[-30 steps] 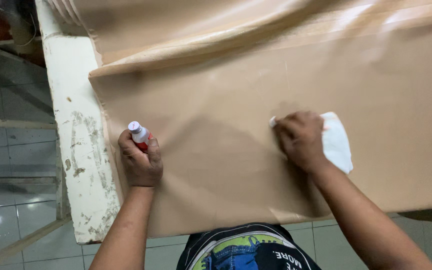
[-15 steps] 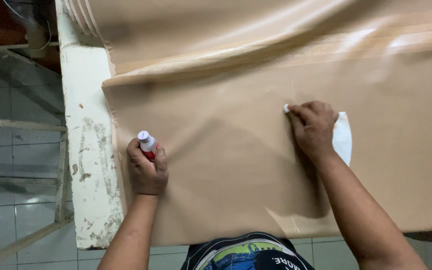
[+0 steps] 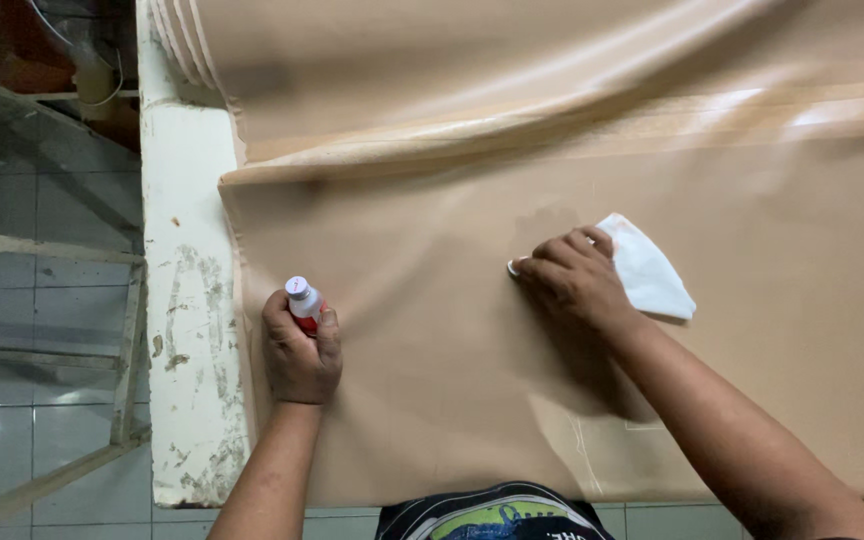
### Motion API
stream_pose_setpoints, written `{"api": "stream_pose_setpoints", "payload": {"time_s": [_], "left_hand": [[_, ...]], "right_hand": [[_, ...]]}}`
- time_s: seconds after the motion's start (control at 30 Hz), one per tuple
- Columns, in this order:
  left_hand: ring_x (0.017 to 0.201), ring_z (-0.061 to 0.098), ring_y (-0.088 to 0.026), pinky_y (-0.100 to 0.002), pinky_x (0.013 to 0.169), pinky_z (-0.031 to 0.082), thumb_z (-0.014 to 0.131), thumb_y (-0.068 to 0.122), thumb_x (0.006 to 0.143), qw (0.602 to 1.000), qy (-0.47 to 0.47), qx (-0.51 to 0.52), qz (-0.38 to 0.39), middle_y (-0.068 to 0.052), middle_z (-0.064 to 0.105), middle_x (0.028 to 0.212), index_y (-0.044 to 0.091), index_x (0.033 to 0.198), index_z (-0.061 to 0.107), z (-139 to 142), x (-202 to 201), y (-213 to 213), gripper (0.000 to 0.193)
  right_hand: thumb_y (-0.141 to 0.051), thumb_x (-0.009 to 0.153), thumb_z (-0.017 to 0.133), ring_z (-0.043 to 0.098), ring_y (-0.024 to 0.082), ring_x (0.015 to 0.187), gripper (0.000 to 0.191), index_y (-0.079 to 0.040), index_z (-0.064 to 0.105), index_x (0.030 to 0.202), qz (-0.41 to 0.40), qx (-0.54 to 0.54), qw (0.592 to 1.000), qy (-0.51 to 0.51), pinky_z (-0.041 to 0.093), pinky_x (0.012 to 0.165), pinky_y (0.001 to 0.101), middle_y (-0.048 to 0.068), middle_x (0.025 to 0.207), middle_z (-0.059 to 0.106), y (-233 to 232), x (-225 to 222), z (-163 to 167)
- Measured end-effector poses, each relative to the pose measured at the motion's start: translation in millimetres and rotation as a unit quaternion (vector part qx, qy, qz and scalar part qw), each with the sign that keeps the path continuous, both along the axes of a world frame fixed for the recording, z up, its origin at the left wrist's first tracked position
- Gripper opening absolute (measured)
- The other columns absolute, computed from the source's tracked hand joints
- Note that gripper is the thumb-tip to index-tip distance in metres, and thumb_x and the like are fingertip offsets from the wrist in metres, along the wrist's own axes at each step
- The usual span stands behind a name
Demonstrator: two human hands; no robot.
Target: The person handles pink paper pattern pieces and scissors on a work table, then pours liquid from a small bottle onto a white cloth and repeatedly rubs marks off a large tan leather sheet spread on the table, working across different spots of the sheet.
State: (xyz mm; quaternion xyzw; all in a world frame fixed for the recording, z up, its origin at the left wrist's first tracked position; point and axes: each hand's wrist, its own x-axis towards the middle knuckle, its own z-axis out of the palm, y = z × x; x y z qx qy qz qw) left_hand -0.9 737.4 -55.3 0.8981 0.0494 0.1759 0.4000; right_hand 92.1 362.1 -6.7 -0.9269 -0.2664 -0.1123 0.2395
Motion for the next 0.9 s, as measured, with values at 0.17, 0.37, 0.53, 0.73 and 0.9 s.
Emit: {"api": "stream_pose_setpoints", "payload": {"time_s": [0.17,0.37,0.53,0.73,0.9], "left_hand": [[0.097,0.065,-0.032,-0.045,0.089,0.053,0.063,0.025,0.1,1.0,0.002,0.012,0.002,-0.015,0.065,0.107,0.003,0.134,0.04,1.8,-2.1,-0.1,0.047],[0.096,0.065,-0.031,-0.044,0.087,0.054,0.063,0.027,0.099,1.0,-0.001,0.016,0.0,-0.014,0.065,0.106,0.003,0.133,0.039,1.7,-2.4,-0.2,0.048],[0.094,0.065,-0.031,-0.044,0.086,0.054,0.063,0.028,0.099,1.0,0.004,0.011,0.003,-0.014,0.065,0.106,0.004,0.133,0.04,0.4,-2.2,-0.7,0.048],[0.097,0.064,-0.032,-0.046,0.087,0.053,0.061,0.03,0.1,1.0,-0.002,0.021,-0.002,-0.014,0.065,0.107,0.003,0.135,0.038,-1.7,-1.0,0.3,0.05],[0.097,0.065,-0.031,-0.045,0.087,0.053,0.061,0.031,0.1,1.0,0.011,0.023,0.006,-0.013,0.065,0.105,0.004,0.134,0.039,-2.0,-1.6,0.0,0.049]], "right_hand": [[-0.016,0.101,0.077,0.059,0.027,0.103,0.005,-0.017,0.077,0.105,-0.221,-0.035,0.972,-0.064,0.039,0.095,0.0445,0.003,0.103,0.068,3.1,14.4,0.4],[-0.016,0.092,0.078,0.06,0.025,0.1,0.009,-0.016,0.078,0.101,-0.08,0.013,0.996,-0.027,0.038,0.092,0.045,0.003,0.099,0.069,10.7,24.6,0.9],[-0.016,0.093,0.078,0.06,0.024,0.103,0.01,-0.016,0.078,0.103,-0.047,-0.003,0.998,-0.037,0.039,0.098,0.0437,0.002,0.099,0.068,18.0,29.6,2.3],[-0.018,0.095,0.078,0.059,0.024,0.102,0.007,-0.016,0.078,0.102,-0.129,0.014,0.991,-0.042,0.035,0.095,0.0431,0.001,0.1,0.069,28.7,31.6,0.1],[-0.019,0.095,0.078,0.059,0.021,0.102,0.009,-0.019,0.078,0.104,-0.003,0.013,1.0,-0.007,0.035,0.104,0.0414,-0.001,0.099,0.066,34.4,39.2,3.8]]}}
